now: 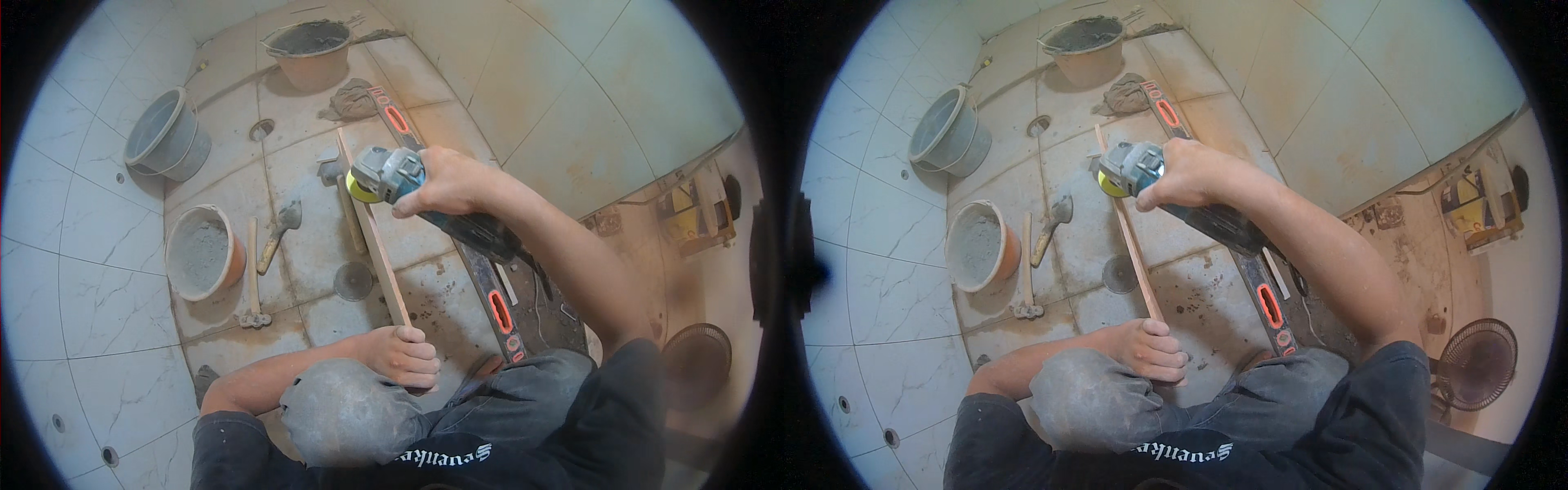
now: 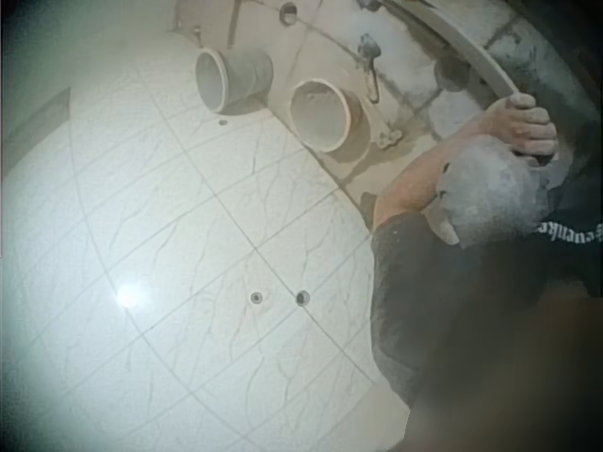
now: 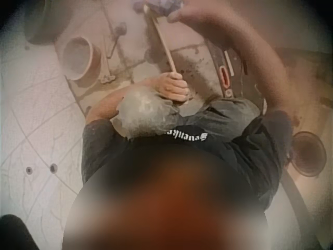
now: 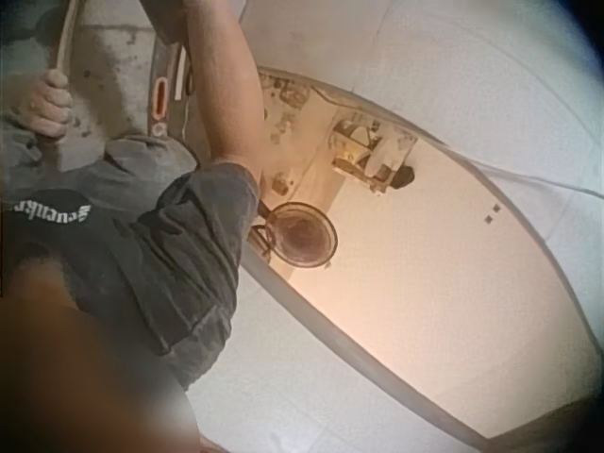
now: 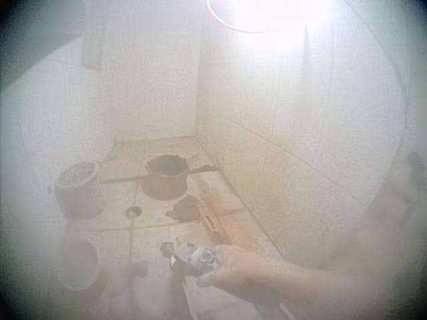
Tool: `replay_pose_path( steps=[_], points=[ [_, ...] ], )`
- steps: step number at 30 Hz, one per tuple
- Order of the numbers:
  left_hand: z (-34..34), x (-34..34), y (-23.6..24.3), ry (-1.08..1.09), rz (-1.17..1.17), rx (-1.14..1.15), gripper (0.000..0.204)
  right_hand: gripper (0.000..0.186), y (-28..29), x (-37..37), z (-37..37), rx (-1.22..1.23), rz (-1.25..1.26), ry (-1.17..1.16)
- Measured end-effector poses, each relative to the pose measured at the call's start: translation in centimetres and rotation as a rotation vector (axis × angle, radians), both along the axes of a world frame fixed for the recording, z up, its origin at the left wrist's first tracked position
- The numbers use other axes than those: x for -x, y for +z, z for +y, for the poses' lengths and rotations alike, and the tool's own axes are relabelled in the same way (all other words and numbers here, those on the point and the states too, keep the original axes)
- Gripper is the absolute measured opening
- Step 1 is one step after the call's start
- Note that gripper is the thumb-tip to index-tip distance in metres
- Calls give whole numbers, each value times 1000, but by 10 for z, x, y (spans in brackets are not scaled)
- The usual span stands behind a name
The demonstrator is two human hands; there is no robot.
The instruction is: Using an angle grinder to cut and shape ceramic tiles.
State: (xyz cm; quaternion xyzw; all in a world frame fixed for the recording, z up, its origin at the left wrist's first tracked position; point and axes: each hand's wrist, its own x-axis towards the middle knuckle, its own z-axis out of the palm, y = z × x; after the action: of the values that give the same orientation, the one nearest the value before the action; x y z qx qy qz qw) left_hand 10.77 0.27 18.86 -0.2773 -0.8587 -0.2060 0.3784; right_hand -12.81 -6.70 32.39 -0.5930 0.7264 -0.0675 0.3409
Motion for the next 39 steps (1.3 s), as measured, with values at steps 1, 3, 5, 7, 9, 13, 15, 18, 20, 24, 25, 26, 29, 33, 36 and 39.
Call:
replay_pose_path(
  steps=[1, 3, 5, 7, 9, 13, 15, 18, 20, 24, 25, 26, 29, 33, 36, 39],
  points=[
    [0, 0, 0, 1, 1, 1, 21, 63, 0, 0, -6, 9, -7, -2],
    [0, 0, 1, 0, 6, -7, 24, 59, -2, 2, -17, 35, -16, -12],
    [1, 1, 0, -1, 11, -8, 25, 59, -1, 4, -27, 30, -16, -37],
    [1, 0, -1, 1, 13, -9, 26, 60, 1, 4, -35, 36, -14, -58],
    [1, -1, -2, 11, -1, 8, 26, 60, 2, 1, -43, 50, -3, -45],
    [1, -2, -1, 8, 9, -11, 26, 63, 9, -4, -49, 50, 12, -60],
    [1, -2, -1, 8, 5, -13, 26, 63, 7, -2, -46, 48, 8, -49],
    [1, 0, -3, 15, 19, -2, 25, 64, 5, 1, -30, 31, -2, -33],
    [0, -2, -1, 11, 9, -1, 24, 63, 6, -2, -15, 21, -15, -26],
    [0, -4, -1, 14, -9, -3, 22, 60, 3, -6, 20, -15, 13, 4],
    [1, -3, -2, 13, -5, -4, 22, 61, 10, -9, 32, -1, -45, 44],
    [0, -3, -3, 18, -11, 10, 21, 63, 14, -12, 43, 13, -108, 86],
    [0, -1, -4, 18, -14, 36, 21, 69, 9, -12, 74, -30, -34, 37],
    [1, -2, -5, 21, 0, 15, 23, 76, 18, -20, 103, -71, -4, 70],
    [1, -3, -8, 25, 14, 26, 24, 78, 29, -26, 111, -161, 50, 101],
    [1, -3, -9, 30, 34, 21, 24, 77, 29, -26, 113, -165, 65, 136]
  ],
)
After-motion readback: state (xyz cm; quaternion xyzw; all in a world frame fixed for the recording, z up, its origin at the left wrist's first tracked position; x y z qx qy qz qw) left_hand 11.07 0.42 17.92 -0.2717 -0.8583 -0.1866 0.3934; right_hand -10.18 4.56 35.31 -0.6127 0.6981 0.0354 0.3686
